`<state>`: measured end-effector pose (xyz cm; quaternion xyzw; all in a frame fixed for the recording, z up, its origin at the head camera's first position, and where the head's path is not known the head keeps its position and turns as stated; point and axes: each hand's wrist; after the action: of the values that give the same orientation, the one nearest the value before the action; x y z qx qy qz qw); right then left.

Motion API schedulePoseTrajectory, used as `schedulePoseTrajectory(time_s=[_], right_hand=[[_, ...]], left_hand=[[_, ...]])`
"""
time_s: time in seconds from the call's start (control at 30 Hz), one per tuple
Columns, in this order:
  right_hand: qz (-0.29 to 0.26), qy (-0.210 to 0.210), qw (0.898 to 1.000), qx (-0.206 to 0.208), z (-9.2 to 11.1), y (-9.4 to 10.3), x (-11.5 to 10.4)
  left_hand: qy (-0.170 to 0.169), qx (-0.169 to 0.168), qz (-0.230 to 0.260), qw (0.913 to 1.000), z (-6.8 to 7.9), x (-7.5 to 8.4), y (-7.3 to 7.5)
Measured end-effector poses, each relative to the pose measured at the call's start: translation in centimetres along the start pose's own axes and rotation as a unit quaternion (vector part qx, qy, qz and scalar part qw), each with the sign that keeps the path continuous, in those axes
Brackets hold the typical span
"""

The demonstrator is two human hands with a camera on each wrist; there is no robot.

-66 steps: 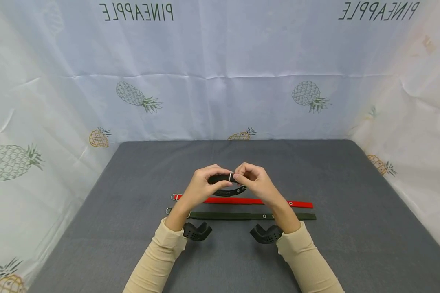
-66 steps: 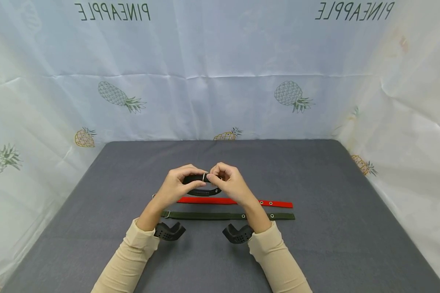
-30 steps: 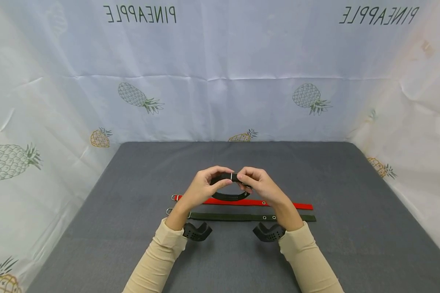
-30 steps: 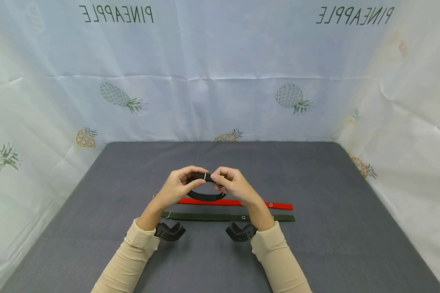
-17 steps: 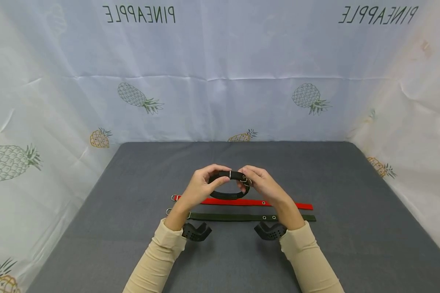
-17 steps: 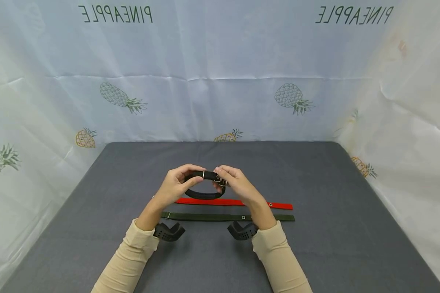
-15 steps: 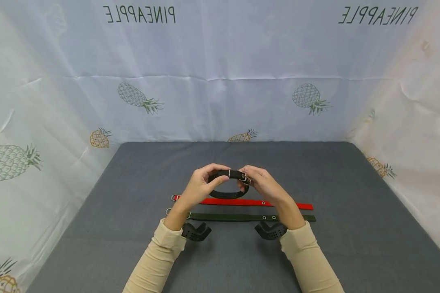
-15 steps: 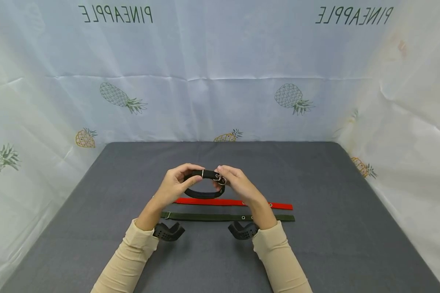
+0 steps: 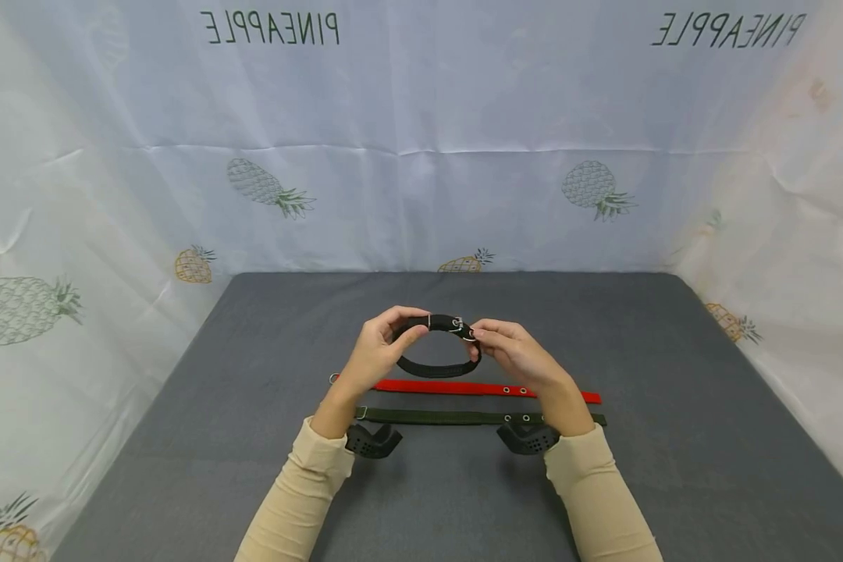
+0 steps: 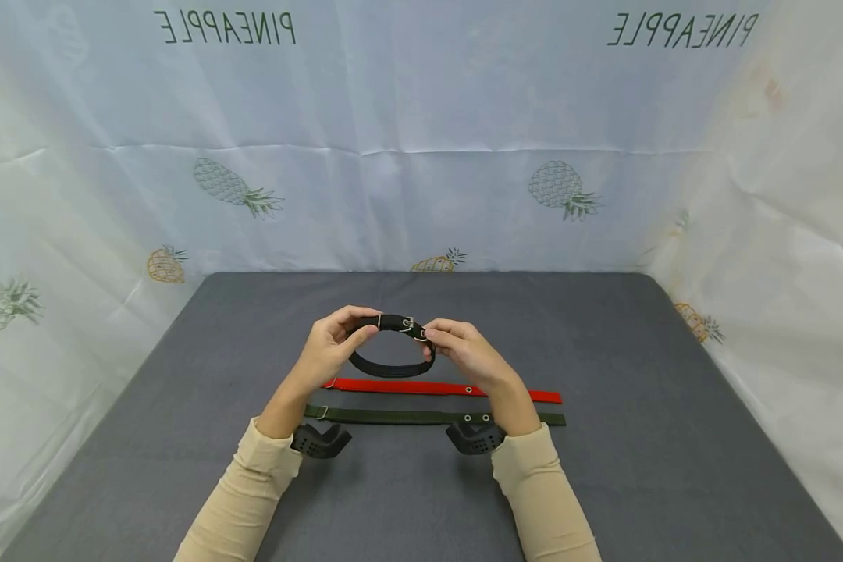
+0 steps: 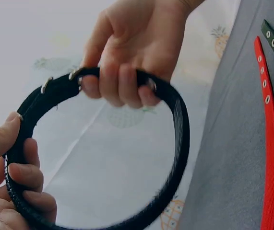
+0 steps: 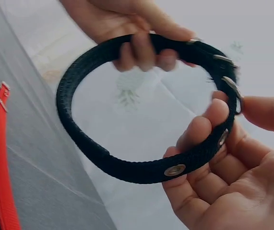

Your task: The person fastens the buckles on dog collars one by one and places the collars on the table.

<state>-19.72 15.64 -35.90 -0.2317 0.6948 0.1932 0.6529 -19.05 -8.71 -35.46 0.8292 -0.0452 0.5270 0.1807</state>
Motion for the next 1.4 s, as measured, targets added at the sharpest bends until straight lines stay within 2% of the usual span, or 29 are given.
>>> schedulePoseTrajectory(time_s=[0.33, 0.6, 0.93, 1.2, 1.4], right_hand=[[0.023, 0.009, 1.000, 0.017, 0.4, 0.5, -0.8], [0.045, 0.019, 0.998, 0.034, 0.5, 0.8, -0.9], [0.076, 0.025, 0.995, 0.053, -0.1, 1.2, -1.8], [0.102, 0.003, 0.992, 0.074, -1.1, 1.6, -1.9], [0.152, -0.010, 0.984, 0.087, -2.2, 2.0, -1.5]], left_hand=[[0.013, -0.017, -0.009, 0.9997, 0.0, -0.1, 0.1], [0.026, -0.027, -0.047, 0.9982, 0.0, -0.3, 0.6], [0.017, 0.010, -0.055, 0.9983, -0.1, -0.4, 1.7], [0.023, 0.018, -0.055, 0.9980, -0.2, -0.6, 2.2], [0.035, 0.019, -0.052, 0.9979, -0.1, -0.7, 2.2]])
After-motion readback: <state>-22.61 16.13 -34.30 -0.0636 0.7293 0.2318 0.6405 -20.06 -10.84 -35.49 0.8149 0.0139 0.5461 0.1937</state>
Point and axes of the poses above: each hand's wrist, its own z-axis away from the middle knuckle, its own y-axis out of the back of the hand, x = y × z, and after that the axes turned 1 degree about y, right-handed
